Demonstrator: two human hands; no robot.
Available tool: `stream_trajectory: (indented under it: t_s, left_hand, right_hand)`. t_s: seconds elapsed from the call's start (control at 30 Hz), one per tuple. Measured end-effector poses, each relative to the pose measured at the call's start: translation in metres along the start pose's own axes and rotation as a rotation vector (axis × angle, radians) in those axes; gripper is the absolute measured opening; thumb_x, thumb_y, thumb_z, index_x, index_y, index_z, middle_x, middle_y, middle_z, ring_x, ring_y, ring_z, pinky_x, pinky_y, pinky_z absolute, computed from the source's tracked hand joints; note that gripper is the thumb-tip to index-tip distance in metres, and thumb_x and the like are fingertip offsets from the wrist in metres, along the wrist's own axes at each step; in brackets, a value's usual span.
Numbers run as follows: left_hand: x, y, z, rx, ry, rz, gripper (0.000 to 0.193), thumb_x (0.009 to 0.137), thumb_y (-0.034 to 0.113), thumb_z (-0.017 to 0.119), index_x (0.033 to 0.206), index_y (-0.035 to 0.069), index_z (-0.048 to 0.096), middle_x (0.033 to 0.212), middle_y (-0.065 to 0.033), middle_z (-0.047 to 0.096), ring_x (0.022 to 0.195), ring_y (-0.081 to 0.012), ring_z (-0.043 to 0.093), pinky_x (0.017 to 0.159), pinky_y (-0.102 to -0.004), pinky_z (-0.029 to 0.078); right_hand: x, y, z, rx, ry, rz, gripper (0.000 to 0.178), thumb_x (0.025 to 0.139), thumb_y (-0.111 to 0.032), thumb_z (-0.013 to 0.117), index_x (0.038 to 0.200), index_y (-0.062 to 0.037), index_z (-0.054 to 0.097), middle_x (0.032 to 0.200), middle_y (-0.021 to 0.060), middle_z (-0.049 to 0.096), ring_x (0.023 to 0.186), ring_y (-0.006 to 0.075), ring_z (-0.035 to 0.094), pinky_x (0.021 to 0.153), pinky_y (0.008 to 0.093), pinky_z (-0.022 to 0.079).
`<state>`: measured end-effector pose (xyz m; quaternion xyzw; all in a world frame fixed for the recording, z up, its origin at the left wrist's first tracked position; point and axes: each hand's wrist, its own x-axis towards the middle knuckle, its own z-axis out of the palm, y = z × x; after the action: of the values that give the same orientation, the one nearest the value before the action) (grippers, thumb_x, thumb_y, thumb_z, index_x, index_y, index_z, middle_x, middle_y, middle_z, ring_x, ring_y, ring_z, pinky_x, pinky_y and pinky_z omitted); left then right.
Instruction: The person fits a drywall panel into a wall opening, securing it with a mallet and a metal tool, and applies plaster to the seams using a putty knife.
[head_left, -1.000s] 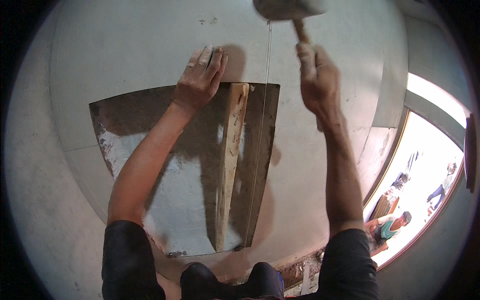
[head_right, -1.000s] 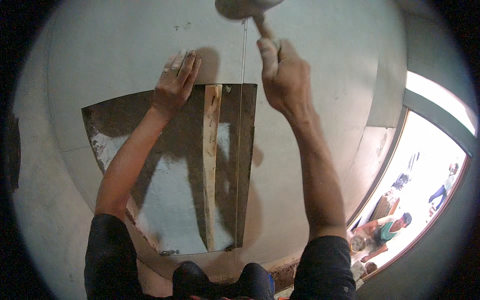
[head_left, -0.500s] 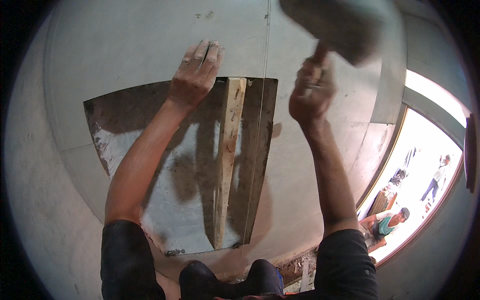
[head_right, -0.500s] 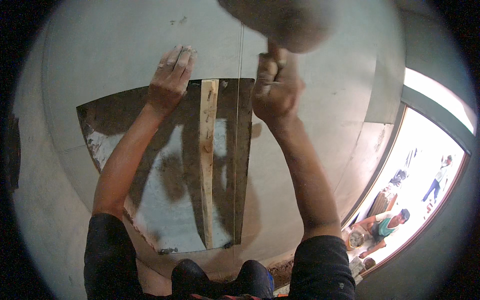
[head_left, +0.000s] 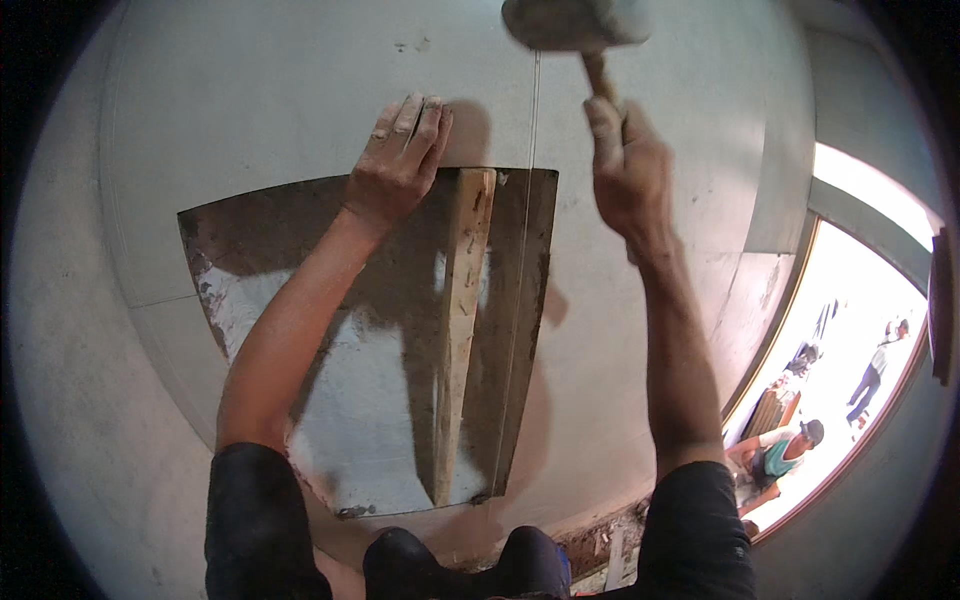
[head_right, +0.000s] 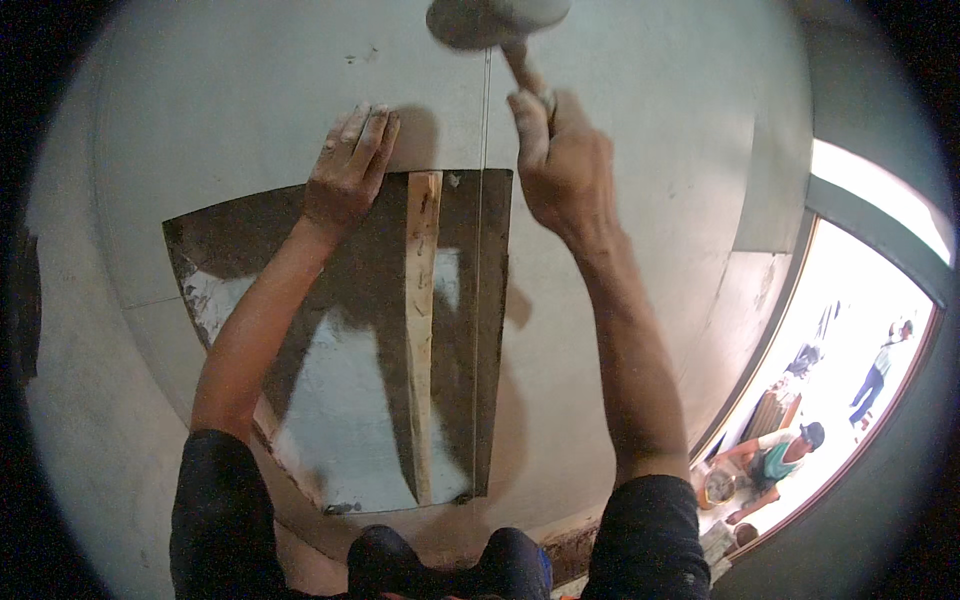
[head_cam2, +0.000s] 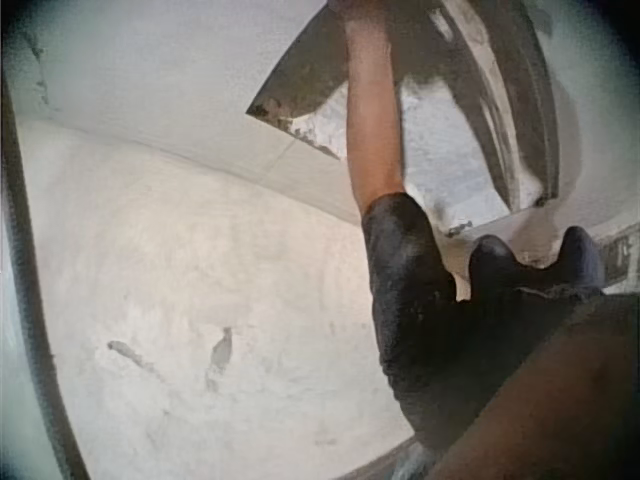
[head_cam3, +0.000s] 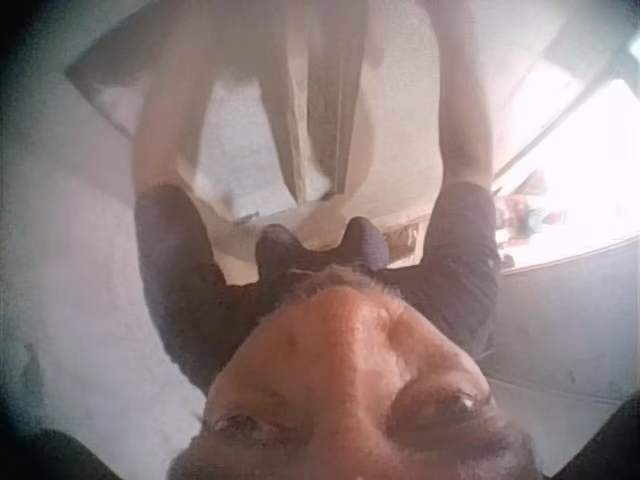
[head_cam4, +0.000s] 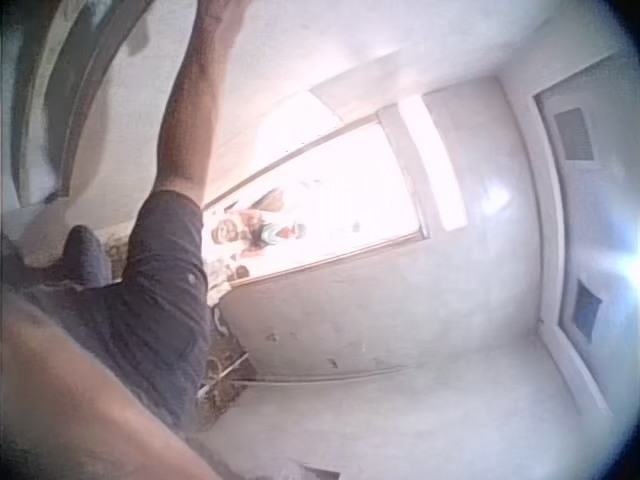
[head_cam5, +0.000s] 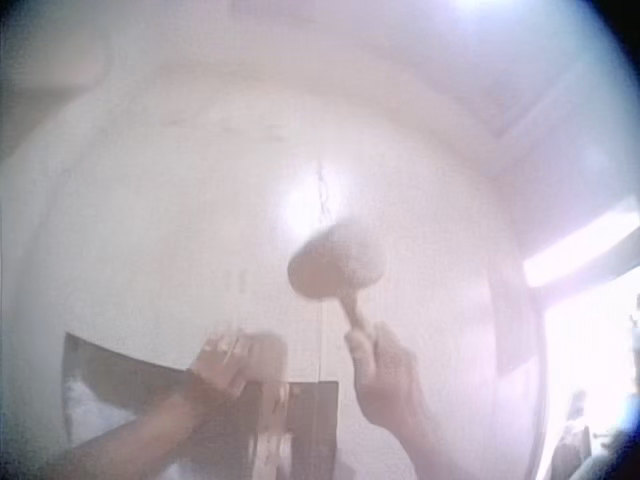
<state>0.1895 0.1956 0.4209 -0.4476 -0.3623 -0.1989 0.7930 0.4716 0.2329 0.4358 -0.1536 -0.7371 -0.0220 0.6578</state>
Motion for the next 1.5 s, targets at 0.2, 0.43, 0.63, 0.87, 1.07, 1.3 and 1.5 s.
stream_trajectory:
  t_s: [0.2,0.43,0.63,0.87,1.07,1.3,1.5]
  left_hand:
    - [0.009,0.011,-0.008,0.005,0.023,0.016,0.042,0.09,0.011,0.06,0.132,0.004,0.058,0.127,-0.0084,0.058,0.124,-0.0267,0.055,0.108,-0.0423,0.047]
    - [0.003,0.01,0.0,-0.033,-0.01,-0.004,0.05,0.089,0.007,0.059,0.139,0.006,0.053,0.14,-0.0107,0.052,0.13,-0.0295,0.052,0.11,-0.0467,0.045]
    - [0.003,0.012,-0.002,-0.027,-0.005,0.005,0.049,0.088,0.006,0.06,0.136,0.005,0.056,0.138,-0.0111,0.054,0.13,-0.0293,0.052,0.109,-0.0463,0.046]
    - [0.01,0.02,-0.001,-0.063,-0.006,-0.019,0.052,0.088,0.006,0.061,0.139,0.005,0.052,0.143,-0.0097,0.049,0.131,-0.0297,0.051,0.108,-0.0452,0.048]
    - [0.001,0.01,-0.008,0.001,-0.077,0.014,0.05,0.088,0.008,0.061,0.138,0.005,0.053,0.14,-0.0097,0.052,0.13,-0.0289,0.051,0.107,-0.0447,0.048]
    - [0.008,0.013,-0.002,-0.045,-0.008,-0.004,0.049,0.088,0.009,0.062,0.137,0.006,0.055,0.139,-0.0094,0.053,0.13,-0.0295,0.051,0.108,-0.0455,0.048]
    - [0.004,0.01,0.0,-0.04,0.004,-0.032,0.052,0.086,0.011,0.064,0.137,0.007,0.055,0.141,-0.0096,0.052,0.13,-0.0301,0.052,0.106,-0.046,0.049]
  right_hand:
    - [0.0,0.026,0.036,0.066,0.318,-0.302,0.035,0.1,-0.036,0.055,0.099,-0.0006,0.057,0.075,0.0248,0.064,0.067,0.0412,0.066,0.059,0.0465,0.051]
    - [0.028,-0.006,0.008,0.152,0.361,-0.31,0.039,0.103,-0.038,0.05,0.097,-0.0008,0.059,0.063,0.0147,0.057,0.058,0.0238,0.058,0.056,0.0413,0.048]
    - [0.036,0.029,0.021,-0.102,0.12,-0.112,0.039,0.103,-0.038,0.051,0.096,-0.001,0.059,0.068,0.0154,0.058,0.065,0.0273,0.058,0.06,0.0414,0.048]
    - [0.024,0.036,0.033,-0.03,0.385,-0.367,0.035,0.102,-0.036,0.054,0.098,-0.0009,0.059,0.067,0.0125,0.057,0.058,0.0183,0.051,0.054,0.0362,0.045]
    - [0.032,-0.008,0.001,0.006,0.231,-0.189,0.041,0.105,-0.042,0.046,0.097,-0.0026,0.058,0.066,0.0056,0.052,0.056,0.0139,0.048,0.054,0.0344,0.044]
    - [0.013,0.02,0.029,-0.113,0.071,-0.03,0.037,0.101,-0.036,0.053,0.097,0.0002,0.055,0.076,0.028,0.063,0.073,0.049,0.062,0.063,0.0523,0.049]
    - [0.0,-0.003,0.013,0.194,0.388,-0.231,0.037,0.103,-0.037,0.052,0.096,-0.0004,0.057,0.069,0.0188,0.056,0.06,0.027,0.052,0.059,0.0408,0.045]
